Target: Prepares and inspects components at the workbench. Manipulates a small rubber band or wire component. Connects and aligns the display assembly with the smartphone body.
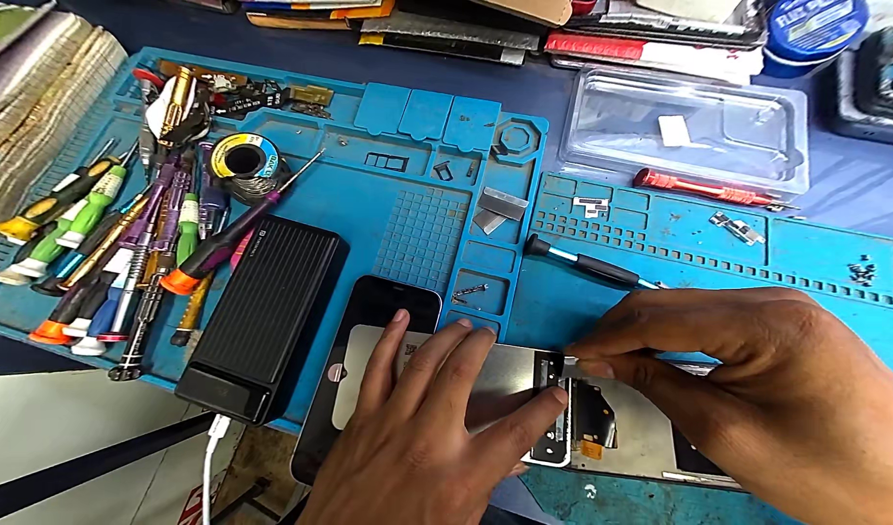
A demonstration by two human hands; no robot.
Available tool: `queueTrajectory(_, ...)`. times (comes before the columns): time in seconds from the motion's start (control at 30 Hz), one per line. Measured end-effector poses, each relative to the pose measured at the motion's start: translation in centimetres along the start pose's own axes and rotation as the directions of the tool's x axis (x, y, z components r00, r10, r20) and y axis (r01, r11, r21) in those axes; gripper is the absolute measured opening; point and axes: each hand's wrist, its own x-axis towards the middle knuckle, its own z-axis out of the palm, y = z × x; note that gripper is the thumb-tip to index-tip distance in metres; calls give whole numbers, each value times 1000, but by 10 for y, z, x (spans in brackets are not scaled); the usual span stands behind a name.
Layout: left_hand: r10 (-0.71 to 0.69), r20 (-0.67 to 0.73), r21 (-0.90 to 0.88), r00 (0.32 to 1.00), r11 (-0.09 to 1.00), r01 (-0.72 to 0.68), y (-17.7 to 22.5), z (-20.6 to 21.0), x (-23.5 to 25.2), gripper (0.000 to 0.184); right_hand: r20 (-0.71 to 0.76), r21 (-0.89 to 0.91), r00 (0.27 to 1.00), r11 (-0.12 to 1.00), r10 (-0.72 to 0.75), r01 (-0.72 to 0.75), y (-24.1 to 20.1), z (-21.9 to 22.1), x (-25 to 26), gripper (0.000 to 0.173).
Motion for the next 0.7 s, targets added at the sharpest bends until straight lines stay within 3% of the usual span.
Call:
queueTrajectory(0.47, -5, -10, -9, 1000, 1000, 4, 0, 0, 0, 41, -38, 33, 999, 999, -22, 23, 1, 1, -2, 13)
queueTrajectory(0.7, -2, -11, -7, 1000, 1000, 2, 0, 1, 0, 41, -66, -82, 997, 996, -50, 45, 0, 5, -3, 16)
